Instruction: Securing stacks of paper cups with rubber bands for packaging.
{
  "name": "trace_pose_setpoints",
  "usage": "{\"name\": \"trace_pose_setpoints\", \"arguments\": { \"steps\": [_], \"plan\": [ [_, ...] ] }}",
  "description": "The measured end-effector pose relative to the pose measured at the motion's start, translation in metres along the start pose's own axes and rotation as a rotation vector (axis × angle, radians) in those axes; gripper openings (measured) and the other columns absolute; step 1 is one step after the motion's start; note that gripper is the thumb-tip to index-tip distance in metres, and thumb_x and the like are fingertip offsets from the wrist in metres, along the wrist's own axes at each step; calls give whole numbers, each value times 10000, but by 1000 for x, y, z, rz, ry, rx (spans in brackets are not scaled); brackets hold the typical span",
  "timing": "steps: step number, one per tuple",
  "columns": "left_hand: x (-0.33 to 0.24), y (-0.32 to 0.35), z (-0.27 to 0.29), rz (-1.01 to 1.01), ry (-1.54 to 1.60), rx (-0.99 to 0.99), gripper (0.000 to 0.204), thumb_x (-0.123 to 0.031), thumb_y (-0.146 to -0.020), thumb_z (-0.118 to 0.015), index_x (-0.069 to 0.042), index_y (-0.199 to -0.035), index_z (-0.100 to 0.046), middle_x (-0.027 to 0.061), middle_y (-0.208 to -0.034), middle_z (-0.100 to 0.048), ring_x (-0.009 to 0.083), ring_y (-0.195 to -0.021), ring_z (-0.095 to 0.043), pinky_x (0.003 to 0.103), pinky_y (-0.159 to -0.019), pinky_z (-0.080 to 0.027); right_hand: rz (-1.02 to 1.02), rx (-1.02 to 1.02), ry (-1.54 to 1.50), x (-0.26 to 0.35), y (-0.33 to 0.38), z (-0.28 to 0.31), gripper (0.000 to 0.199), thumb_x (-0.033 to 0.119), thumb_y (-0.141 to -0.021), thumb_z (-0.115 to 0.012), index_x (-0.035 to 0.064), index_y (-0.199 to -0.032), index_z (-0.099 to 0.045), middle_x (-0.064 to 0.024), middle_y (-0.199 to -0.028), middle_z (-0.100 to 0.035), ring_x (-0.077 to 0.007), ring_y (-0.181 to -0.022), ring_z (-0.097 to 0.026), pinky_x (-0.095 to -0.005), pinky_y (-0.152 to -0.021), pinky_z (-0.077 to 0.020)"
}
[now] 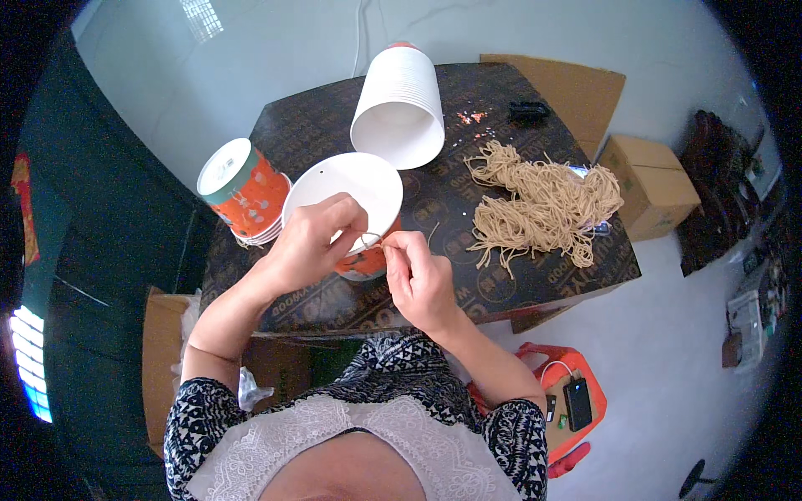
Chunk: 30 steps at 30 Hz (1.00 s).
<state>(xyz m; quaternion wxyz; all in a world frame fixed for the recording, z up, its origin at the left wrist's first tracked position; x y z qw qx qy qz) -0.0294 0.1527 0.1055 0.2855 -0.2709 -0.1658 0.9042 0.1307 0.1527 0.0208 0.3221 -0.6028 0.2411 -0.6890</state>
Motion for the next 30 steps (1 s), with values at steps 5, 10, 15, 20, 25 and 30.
{"name": "trace_pose_setpoints", "arguments": {
  "steps": [5,10,15,20,25,30],
  "plan": [
    [-4,-1,2,-188,-139,-38,179,4,-736,-661,-52,-887,-583,102,-856,-604,325,-725,-647,404,-587,-525,-267,9,-250,0,-2,-3,80,69,-990,-537,-6,-1019,-537,-41,-654,-589,-78,-498,-562,-245,-438,-421],
    [-6,1,2,-394,-203,-127,241,-20,-710,-687,-44,-928,-588,92,-869,-601,286,-718,-651,396,-572,-534,-506,58,-593,-2,-6,-2,196,196,-1030,-511,7,-993,-546,17,-634,-532,-33,-435,-465,-201,-382,-336],
    [0,0,-5,-317,-44,-115,207,-33,-772,-698,-31,-921,-554,112,-817,-601,310,-693,-650,386,-550,-521,-578,105,-693,-3,-8,-4,233,230,-1028,-525,3,-983,-549,27,-640,-514,-23,-425,-436,-190,-373,-320],
    [4,-3,-9,-168,89,-117,182,-55,-839,-696,-25,-885,-522,142,-763,-621,332,-674,-660,390,-558,-514,-531,111,-606,1,-11,-4,214,213,-1030,-520,7,-987,-557,36,-642,-513,-13,-435,-440,-186,-379,-328],
    [5,-4,-9,-139,171,-121,168,-9,-836,-662,-13,-995,-607,133,-802,-653,303,-688,-675,372,-611,-526,-491,134,-550,2,-10,-4,197,202,-1030,-521,12,-1000,-564,42,-649,-522,-4,-453,-450,-188,-390,-342],
    [8,-4,-4,-60,266,31,140,3,-840,-665,-3,-980,-653,98,-853,-668,206,-786,-683,310,-703,-532,-453,107,-541,1,-9,-5,210,212,-1022,-538,6,-981,-555,46,-601,-492,-7,-417,-410,-181,-369,-308]
  ]
}}
Point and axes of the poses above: each hand's wrist, its own y-axis away from the middle knuckle, its own z-axis out of the back of the hand, x = y × z, the point moved 3 cm from there along -y, towards the middle knuckle
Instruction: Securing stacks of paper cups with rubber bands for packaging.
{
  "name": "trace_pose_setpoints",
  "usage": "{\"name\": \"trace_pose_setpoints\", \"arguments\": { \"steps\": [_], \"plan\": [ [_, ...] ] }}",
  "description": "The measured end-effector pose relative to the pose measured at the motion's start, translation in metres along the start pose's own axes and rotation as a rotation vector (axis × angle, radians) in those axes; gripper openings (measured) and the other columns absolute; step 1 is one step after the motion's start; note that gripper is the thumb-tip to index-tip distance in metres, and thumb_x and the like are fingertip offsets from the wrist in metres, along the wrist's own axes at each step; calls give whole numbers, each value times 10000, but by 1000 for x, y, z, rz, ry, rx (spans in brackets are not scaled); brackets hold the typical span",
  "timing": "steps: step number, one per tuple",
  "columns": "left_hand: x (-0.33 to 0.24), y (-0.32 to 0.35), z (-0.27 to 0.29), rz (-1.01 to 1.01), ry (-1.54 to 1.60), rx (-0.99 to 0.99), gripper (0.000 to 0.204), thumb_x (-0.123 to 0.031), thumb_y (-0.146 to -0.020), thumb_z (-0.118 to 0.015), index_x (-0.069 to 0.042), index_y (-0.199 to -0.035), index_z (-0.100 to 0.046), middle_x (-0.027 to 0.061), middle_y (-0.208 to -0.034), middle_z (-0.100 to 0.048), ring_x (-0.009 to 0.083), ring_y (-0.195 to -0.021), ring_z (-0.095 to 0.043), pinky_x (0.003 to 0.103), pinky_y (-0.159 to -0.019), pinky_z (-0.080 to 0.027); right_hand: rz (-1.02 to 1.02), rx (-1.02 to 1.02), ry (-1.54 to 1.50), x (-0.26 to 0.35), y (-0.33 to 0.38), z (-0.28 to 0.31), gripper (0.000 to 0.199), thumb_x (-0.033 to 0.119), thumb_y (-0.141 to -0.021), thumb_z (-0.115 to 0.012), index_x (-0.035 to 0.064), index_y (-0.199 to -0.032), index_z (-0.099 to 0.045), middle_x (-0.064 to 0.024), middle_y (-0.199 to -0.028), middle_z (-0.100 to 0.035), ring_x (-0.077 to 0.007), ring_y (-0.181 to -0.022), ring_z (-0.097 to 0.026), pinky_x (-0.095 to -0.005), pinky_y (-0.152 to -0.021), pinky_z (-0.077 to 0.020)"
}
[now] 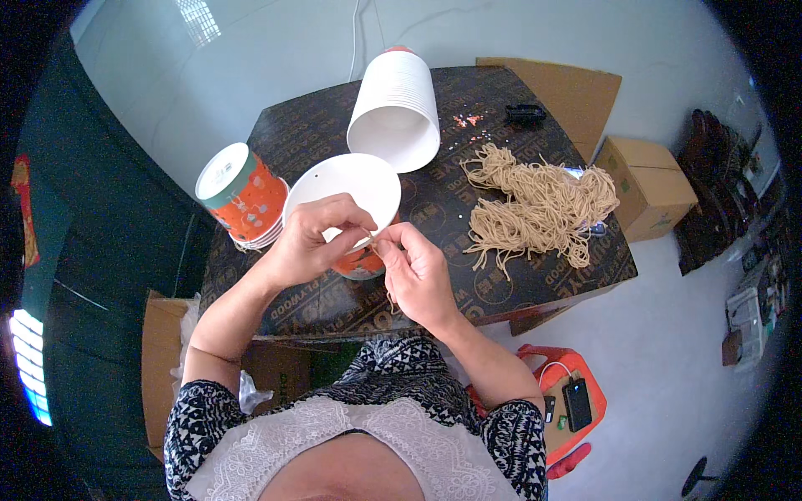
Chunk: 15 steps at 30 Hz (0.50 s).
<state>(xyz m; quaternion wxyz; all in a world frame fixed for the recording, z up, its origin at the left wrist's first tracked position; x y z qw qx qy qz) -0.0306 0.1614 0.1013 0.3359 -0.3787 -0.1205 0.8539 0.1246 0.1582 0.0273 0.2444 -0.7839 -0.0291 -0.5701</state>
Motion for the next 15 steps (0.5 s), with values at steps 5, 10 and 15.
{"name": "trace_pose_setpoints", "arguments": {
  "steps": [5,10,15],
  "plan": [
    [-3,-1,-3,100,55,-19,128,-20,-830,-682,-15,-951,-642,99,-820,-670,203,-778,-685,322,-693,-528,-49,13,-32,-2,-3,1,216,211,-1031,-518,4,-979,-556,40,-629,-506,-9,-446,-439,-184,-390,-341],
    [-2,2,-2,144,48,-58,135,-48,-820,-717,10,-904,-628,104,-801,-668,157,-722,-660,308,-654,-521,-46,21,-55,-5,-2,-1,225,223,-1030,-521,7,-971,-548,31,-659,-507,-7,-439,-418,-174,-381,-321],
    [1,3,-2,196,85,25,113,-45,-812,-728,-1,-871,-643,87,-806,-668,149,-704,-653,301,-633,-517,-61,12,1,-5,-1,0,198,195,-1031,-515,8,-980,-555,31,-625,-516,-20,-457,-466,-197,-399,-366]
  ]
}}
Point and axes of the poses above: each hand's wrist, its own y-axis away from the middle knuckle, its own z-axis out of the back of the hand, x = y × z, the point moved 3 cm from there along -y, towards the middle knuckle
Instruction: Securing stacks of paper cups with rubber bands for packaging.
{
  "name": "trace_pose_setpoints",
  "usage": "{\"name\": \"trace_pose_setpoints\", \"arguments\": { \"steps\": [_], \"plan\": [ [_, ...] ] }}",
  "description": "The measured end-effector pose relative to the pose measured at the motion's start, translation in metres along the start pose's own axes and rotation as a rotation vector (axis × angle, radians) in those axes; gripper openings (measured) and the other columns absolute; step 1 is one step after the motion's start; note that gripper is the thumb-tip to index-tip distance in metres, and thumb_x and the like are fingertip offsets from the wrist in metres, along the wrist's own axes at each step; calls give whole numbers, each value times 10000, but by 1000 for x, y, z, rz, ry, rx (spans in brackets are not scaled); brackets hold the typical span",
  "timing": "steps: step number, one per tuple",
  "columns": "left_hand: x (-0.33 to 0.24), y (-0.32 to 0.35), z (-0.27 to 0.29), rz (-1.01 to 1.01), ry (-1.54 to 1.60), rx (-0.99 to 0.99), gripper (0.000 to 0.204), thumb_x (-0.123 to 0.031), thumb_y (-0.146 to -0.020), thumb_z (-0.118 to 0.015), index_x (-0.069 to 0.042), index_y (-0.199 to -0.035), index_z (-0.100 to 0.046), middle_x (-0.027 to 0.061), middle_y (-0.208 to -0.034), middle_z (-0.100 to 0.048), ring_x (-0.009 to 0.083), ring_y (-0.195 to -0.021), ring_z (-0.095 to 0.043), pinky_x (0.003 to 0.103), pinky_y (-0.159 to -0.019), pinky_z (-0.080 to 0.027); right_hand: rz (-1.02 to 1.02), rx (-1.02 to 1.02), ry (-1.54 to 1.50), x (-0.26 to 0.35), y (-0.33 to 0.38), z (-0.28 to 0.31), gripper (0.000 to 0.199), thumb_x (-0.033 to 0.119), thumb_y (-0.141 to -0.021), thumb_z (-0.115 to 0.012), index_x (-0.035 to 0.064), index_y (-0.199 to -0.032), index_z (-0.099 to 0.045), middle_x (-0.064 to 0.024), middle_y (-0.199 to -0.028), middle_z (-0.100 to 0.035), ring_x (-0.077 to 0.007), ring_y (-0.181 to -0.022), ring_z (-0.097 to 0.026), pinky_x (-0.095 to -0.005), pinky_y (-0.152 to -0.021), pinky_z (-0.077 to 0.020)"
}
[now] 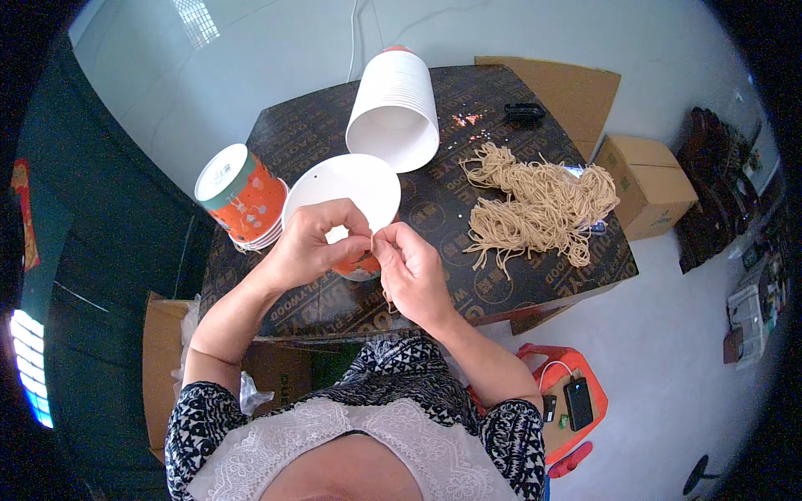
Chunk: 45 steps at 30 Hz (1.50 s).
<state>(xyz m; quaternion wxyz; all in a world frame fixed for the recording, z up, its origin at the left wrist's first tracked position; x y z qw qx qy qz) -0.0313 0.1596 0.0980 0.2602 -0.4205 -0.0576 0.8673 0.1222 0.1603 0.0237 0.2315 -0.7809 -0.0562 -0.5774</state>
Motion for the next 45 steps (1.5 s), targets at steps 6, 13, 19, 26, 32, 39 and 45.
{"name": "trace_pose_setpoints", "arguments": {
  "steps": [6,13,19,26,32,39,45],
  "plan": [
    [-6,0,-3,-8,-1,0,105,-40,-802,-733,-7,-849,-645,90,-804,-652,199,-711,-668,323,-625,-523,-25,-32,-132,-1,0,0,218,191,-1024,-530,-7,-952,-585,29,-592,-516,-25,-443,-453,-197,-394,-343],
    [-14,7,-9,-257,-222,-132,116,-6,-755,-723,1,-823,-630,118,-800,-629,290,-711,-655,374,-614,-522,-129,-84,-191,7,9,3,230,158,-1023,-515,-28,-947,-626,12,-599,-546,-27,-441,-449,-193,-393,-328],
    [-13,7,-5,142,-3,-87,61,-23,-801,-674,11,-831,-634,87,-768,-664,174,-762,-660,309,-641,-520,-59,-105,-109,10,15,4,227,155,-1018,-521,-40,-1029,-637,35,-570,-528,-16,-453,-429,-200,-408,-325],
    [2,-1,1,357,316,32,55,-8,-821,-626,33,-855,-639,3,-788,-636,49,-739,-563,209,-673,-455,205,-117,473,19,24,15,142,54,-903,-666,-16,-1023,-636,-31,-580,-555,-21,-508,-494,-231,-451,-379],
    [3,-1,4,369,299,52,53,2,-830,-615,33,-866,-638,12,-788,-629,57,-719,-560,206,-656,-446,342,-146,664,29,38,23,70,-15,-858,-665,1,-924,-648,-124,-724,-643,-205,-517,-597,-294,-481,-440],
    [6,-1,2,370,231,29,66,-30,-865,-603,31,-858,-627,12,-758,-609,69,-687,-560,220,-629,-446,347,-142,750,34,55,42,47,8,-887,-619,9,-923,-649,-133,-744,-650,-245,-556,-637,-311,-497,-455],
    [10,0,3,366,45,31,92,-56,-893,-590,25,-859,-615,15,-751,-605,72,-688,-564,235,-608,-452,348,-83,790,25,61,52,70,0,-917,-588,-36,-939,-644,-117,-735,-636,-149,-539,-558,-264,-511,-419]
  ]
}}
Point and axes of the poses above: each hand's wrist, its own y-axis away from the middle knuckle, its own z-axis out of the back of the hand, x = y × z, the point moved 3 cm from there along -y, towards the middle knuckle
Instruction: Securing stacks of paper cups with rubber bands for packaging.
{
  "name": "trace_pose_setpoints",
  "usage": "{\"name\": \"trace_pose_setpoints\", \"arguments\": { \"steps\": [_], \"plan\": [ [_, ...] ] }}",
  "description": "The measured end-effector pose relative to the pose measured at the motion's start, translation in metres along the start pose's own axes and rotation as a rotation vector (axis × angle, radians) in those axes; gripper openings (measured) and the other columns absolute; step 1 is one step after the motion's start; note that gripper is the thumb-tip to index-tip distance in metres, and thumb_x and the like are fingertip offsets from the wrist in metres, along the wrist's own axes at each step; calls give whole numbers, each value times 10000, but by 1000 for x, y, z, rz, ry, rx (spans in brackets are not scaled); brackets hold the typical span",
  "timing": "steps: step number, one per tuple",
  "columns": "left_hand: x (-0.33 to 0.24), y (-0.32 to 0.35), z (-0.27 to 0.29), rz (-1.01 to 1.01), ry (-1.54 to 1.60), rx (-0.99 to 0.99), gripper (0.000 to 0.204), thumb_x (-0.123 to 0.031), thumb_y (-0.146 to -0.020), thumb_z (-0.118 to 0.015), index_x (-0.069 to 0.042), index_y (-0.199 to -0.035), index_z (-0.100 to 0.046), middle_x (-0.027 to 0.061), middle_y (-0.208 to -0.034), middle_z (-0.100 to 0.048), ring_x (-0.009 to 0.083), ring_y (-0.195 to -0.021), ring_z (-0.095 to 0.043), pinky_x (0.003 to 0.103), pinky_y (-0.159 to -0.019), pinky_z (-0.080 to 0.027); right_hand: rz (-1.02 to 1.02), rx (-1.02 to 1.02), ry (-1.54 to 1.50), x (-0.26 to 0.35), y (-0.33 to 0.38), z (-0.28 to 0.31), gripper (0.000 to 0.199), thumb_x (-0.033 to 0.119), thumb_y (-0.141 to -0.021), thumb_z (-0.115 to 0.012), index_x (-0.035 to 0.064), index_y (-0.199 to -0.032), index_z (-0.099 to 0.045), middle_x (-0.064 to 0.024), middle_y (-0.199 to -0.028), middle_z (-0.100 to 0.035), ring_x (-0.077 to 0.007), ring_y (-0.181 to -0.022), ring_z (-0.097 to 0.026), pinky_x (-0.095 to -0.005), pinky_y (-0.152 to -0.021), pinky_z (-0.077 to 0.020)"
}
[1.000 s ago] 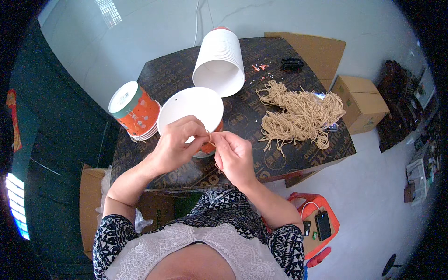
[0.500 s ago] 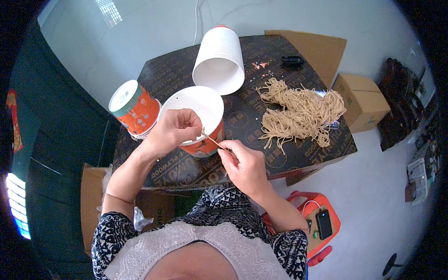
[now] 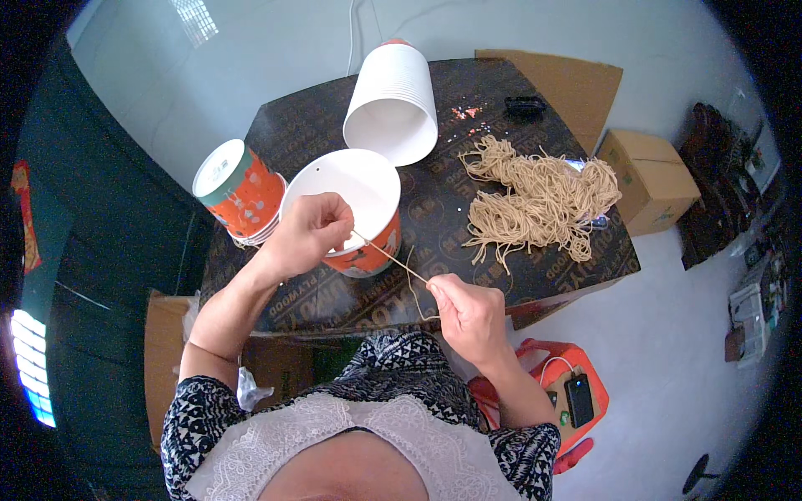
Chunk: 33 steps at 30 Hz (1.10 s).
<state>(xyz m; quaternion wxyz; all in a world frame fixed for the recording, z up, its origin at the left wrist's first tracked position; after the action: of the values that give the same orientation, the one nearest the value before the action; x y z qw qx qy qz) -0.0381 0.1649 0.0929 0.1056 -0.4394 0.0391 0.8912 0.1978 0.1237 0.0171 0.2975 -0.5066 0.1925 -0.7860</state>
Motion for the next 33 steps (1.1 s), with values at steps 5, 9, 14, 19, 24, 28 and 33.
{"name": "trace_pose_setpoints", "arguments": {
  "steps": [5,9,14,19,24,28,33],
  "plan": [
    [6,-3,22,-85,30,34,124,-56,-946,-556,33,-895,-626,26,-758,-623,99,-746,-597,257,-708,-488,-115,-21,-54,-2,-9,2,62,9,-919,-593,-18,-948,-640,-137,-795,-659,-195,-603,-640,-279,-540,-469],
    [4,-9,74,-360,-653,-174,307,95,-788,-559,-9,-1067,-635,145,-1210,-614,307,-1139,-561,391,-964,-472,-267,36,-263,-18,-6,12,65,12,-932,-599,-26,-933,-651,-26,-706,-607,-57,-603,-535,-216,-543,-421],
    [36,-16,76,-559,-1068,-60,505,98,-748,-595,-97,-1210,-650,79,-1530,-393,333,-1379,-384,504,-1122,-346,-334,72,-547,-16,-11,17,169,122,-965,-585,-18,-886,-632,4,-615,-529,-13,-484,-364,-185,-428,-253],
    [26,2,75,-561,-923,-31,168,-26,-714,-723,-53,-875,-684,96,-1435,-508,348,-1426,-323,566,-1151,-281,-446,101,-745,-6,-15,20,181,137,-972,-581,-28,-932,-646,-20,-619,-562,-13,-466,-370,-172,-408,-236],
    [-5,34,38,-755,-674,-58,185,-118,-720,-786,-56,-759,-615,68,-731,-622,272,-883,-654,500,-971,-477,-421,131,-760,10,-14,19,189,144,-978,-585,-33,-975,-653,-20,-648,-587,-14,-505,-424,-165,-436,-278],
    [-13,35,-10,-632,-675,-219,220,-172,-756,-770,-47,-805,-597,93,-643,-565,306,-614,-595,416,-595,-477,-398,208,-830,24,-20,8,209,159,-987,-589,-39,-997,-652,-14,-694,-605,-21,-559,-487,-161,-468,-318],
    [-29,24,-37,-650,-325,-411,357,-29,-765,-716,38,-1089,-581,204,-1016,-594,392,-954,-598,428,-807,-503,-337,180,-1066,40,-28,-9,248,189,-1006,-553,-45,-947,-608,-51,-675,-581,-42,-487,-429,-181,-422,-304]
  ]
}}
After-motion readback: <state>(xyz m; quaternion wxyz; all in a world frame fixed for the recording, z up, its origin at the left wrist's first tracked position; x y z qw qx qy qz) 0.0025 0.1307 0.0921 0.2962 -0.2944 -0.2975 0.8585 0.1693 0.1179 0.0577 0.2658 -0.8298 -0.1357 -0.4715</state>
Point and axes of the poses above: each hand's wrist, its own y-axis away from the middle knuckle, its own z-axis out of the back of the hand, x = y × z, the point moved 3 cm from there along -y, towards the middle knuckle
